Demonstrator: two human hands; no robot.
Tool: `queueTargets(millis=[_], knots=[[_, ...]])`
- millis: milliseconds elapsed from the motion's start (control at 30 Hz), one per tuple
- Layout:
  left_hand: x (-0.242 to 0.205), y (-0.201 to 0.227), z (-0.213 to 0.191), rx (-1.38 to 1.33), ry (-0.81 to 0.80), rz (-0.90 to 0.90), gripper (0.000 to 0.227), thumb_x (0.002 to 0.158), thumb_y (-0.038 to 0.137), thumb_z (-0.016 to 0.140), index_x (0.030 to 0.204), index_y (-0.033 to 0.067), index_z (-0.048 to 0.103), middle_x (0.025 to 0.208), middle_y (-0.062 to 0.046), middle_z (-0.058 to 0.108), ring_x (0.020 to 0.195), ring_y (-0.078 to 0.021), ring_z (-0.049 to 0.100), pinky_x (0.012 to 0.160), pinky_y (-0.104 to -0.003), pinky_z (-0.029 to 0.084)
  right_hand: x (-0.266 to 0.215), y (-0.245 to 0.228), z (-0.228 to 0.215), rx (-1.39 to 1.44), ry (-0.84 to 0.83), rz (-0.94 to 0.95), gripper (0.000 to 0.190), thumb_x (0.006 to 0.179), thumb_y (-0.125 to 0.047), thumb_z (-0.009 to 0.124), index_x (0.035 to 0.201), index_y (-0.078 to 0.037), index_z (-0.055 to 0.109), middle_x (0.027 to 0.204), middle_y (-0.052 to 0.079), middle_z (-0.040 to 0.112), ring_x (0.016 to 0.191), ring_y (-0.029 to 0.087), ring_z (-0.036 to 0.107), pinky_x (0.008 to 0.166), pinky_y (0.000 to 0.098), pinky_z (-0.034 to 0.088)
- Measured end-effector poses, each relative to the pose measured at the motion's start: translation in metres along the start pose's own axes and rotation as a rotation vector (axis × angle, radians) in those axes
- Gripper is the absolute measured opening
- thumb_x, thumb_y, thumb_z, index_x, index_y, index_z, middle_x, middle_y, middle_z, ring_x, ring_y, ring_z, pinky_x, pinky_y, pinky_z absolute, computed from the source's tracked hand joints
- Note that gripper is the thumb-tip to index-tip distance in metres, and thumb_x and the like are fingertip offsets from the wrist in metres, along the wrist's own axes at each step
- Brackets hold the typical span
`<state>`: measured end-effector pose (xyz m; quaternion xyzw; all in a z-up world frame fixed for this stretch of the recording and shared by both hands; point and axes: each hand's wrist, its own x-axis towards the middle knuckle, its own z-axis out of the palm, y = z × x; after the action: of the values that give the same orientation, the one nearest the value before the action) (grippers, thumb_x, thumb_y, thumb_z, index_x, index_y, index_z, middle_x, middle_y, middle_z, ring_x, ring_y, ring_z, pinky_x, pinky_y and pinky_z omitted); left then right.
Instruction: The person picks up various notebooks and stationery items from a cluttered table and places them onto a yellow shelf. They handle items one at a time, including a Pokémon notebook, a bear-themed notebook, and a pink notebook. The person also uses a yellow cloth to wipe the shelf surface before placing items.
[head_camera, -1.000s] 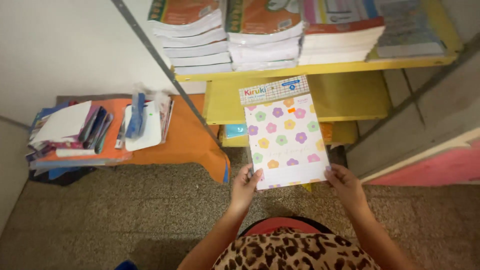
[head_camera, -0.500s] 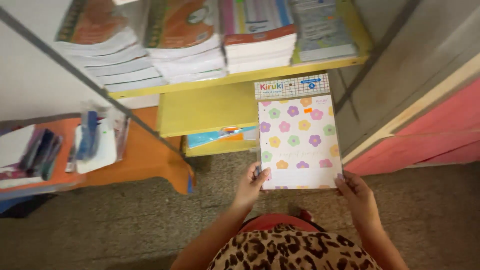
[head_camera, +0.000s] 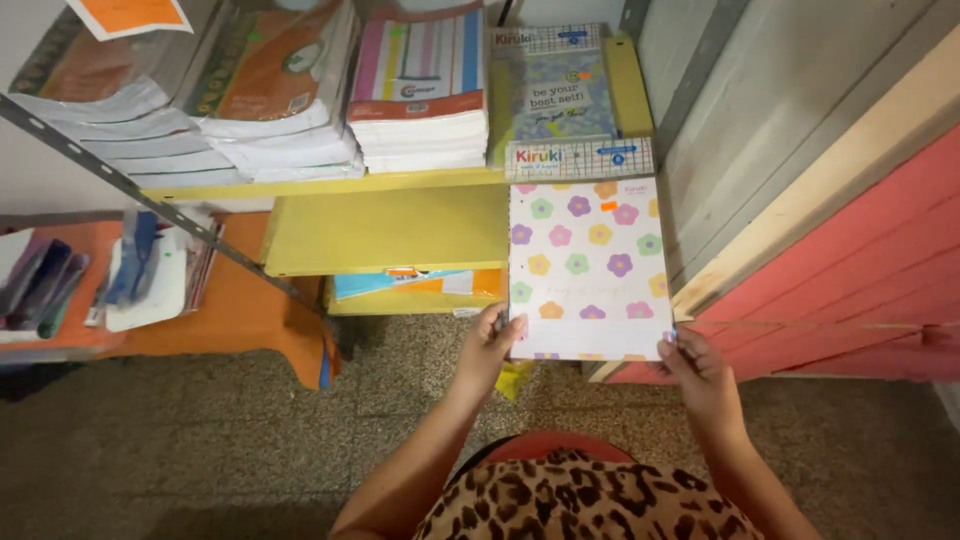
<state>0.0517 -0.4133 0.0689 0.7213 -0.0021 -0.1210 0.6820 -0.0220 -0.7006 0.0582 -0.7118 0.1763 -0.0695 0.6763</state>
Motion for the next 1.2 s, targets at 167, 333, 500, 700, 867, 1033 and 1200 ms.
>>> queueTargets(millis=[167,333,500,700,867,1033,1200], knots=[[0.027,-0.021,0.005,-0.134,0.086,0.064,0.041,0.095,0.028,0.071,0.127,0.0029,0.065,0.079,-0.008,0.063,0.063,-0.0153,0.063,0.048,-0.029,0.060,0.028,0.017,-0.003,0.079,-0.026,-0.087,0.031,0.101,-0.013,0.064,0.127,0.004,0.065,0.098,0.010,0.067,0.083,0.020,0.065,0.074,0.0348,0.057],[0.054,-0.001,0.001,-0.202,0.185,0.078,0.048,0.090,0.028,0.079,0.127,0.0001,0.065,0.080,-0.014,0.063,0.064,-0.0192,0.066,0.045,-0.032,0.062,0.063,0.014,0.016,0.212,-0.083,-0.145,0.035,0.103,-0.009,0.064,0.133,0.007,0.059,0.094,0.019,0.066,0.077,0.033,0.072,0.066,0.0389,0.060],[0.117,-0.002,-0.017,-0.162,0.209,0.104,0.044,0.092,0.032,0.078,0.122,0.0022,0.067,0.085,-0.015,0.064,0.071,-0.0230,0.066,0.050,-0.034,0.064,0.121,0.019,0.049,0.325,-0.030,-0.209,0.034,0.106,-0.009,0.059,0.136,0.008,0.055,0.106,0.013,0.064,0.081,0.026,0.074,0.071,0.0340,0.062],[0.204,-0.017,-0.028,-0.222,0.228,0.134,0.042,0.090,0.036,0.079,0.113,0.0034,0.066,0.081,-0.010,0.064,0.065,-0.0203,0.068,0.048,-0.028,0.061,0.216,0.043,0.081,0.408,-0.008,-0.253,0.041,0.108,-0.013,0.061,0.140,0.010,0.051,0.109,0.017,0.063,0.082,0.030,0.075,0.071,0.0382,0.065],[0.278,-0.040,-0.036,-0.287,0.247,0.108,0.032,0.091,0.031,0.077,0.105,0.0044,0.066,0.080,-0.009,0.067,0.062,-0.0214,0.070,0.046,-0.025,0.059,0.233,0.013,0.101,0.394,0.014,-0.252,0.043,0.110,-0.012,0.056,0.146,0.009,0.045,0.110,0.007,0.054,0.086,0.022,0.074,0.077,0.0338,0.065],[0.249,-0.002,-0.033,-0.455,0.223,0.055,0.051,0.083,0.024,0.087,0.122,0.0023,0.062,0.096,-0.009,0.064,0.077,-0.0213,0.070,0.063,-0.031,0.067,0.248,0.015,0.112,0.391,0.041,-0.334,0.053,0.106,-0.008,0.064,0.151,0.005,0.040,0.117,0.014,0.057,0.095,0.024,0.072,0.086,0.0354,0.064],[0.240,-0.029,-0.022,-0.560,0.060,0.130,0.038,0.087,0.007,0.083,0.117,0.0014,0.060,0.115,-0.019,0.069,0.112,-0.0390,0.068,0.102,-0.054,0.051,0.269,0.039,0.118,0.338,0.083,-0.448,0.041,0.104,-0.004,0.065,0.144,-0.003,0.056,0.118,0.013,0.060,0.102,0.020,0.067,0.095,0.0341,0.061]])
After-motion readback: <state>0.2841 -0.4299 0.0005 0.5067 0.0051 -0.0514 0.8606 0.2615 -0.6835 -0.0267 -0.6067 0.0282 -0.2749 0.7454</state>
